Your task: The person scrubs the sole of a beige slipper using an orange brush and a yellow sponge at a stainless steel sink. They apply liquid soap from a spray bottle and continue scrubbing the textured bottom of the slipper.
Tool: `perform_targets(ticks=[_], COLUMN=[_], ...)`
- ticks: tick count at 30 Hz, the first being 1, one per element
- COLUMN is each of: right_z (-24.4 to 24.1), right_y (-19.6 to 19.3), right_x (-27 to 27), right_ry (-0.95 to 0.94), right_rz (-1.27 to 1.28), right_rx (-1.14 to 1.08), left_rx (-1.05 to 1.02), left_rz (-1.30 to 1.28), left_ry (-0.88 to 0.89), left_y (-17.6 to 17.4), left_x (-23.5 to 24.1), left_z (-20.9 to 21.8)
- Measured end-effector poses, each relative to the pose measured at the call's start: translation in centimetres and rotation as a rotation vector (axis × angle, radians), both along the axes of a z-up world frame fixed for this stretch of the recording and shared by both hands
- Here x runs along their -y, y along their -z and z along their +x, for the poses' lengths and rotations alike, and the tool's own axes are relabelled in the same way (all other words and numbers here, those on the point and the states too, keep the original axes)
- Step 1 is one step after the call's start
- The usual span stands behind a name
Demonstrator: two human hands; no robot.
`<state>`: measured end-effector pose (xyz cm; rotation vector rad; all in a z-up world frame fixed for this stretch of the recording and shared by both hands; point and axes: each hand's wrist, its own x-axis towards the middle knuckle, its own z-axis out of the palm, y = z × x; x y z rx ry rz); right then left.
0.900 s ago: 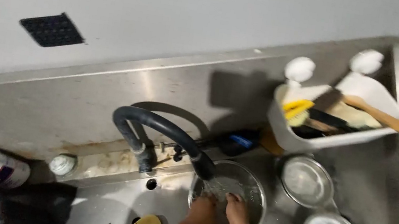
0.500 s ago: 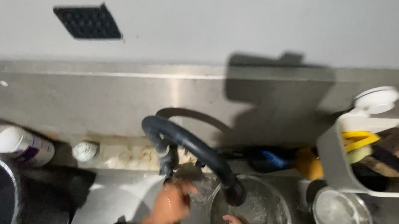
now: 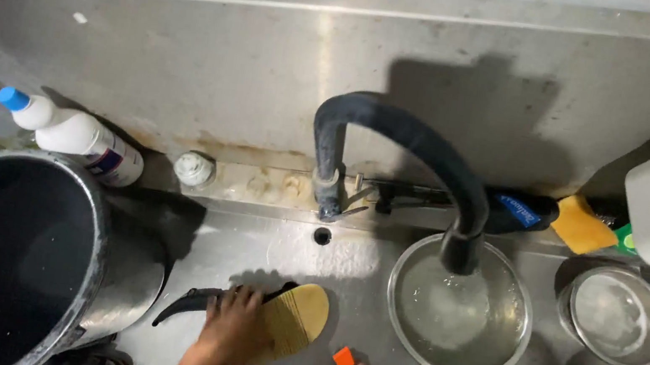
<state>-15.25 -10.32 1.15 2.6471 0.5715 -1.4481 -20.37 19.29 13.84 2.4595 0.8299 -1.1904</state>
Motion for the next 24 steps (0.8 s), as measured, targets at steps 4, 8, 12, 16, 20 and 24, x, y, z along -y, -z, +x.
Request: perform_targets(ticks=[4, 8, 12, 16, 20, 24], right_z=[1.1, 5.1, 11.6, 15.6, 10.9, -0.1], right_y=[0.8, -14.9, -14.7, -11.5, -11.7, -13.2], right_x=[0.4, -3.3, 3.5, 3.8, 2.2, -1.9], right_ry=[0.019, 0.156, 0.261, 0.17, 0.095, 0.257], right_rz=[-0.053, 0.212, 0.221, -0.129, 0.164, 0.592], right_rx=[-0.04, 0.122, 0.552, 0.568, 0.808, 0.811], left_rx=[0.05, 0.187, 0.233, 0.007, 0.319, 0.431], left_rz=[0.027, 0.172, 0.169, 0.189, 0.162, 0.208], left_ry=[0.189, 0.171, 0.24, 0.128, 0.07, 0.081], left_y=[2.4, 7.1, 6.4, 2.5, 5.9, 4.3], left_x=[2.4, 1.7, 0.6, 0.6, -0.3, 0.9], left_z=[-4.6, -6.7, -9.1, -10.2, -11.7, -12.4])
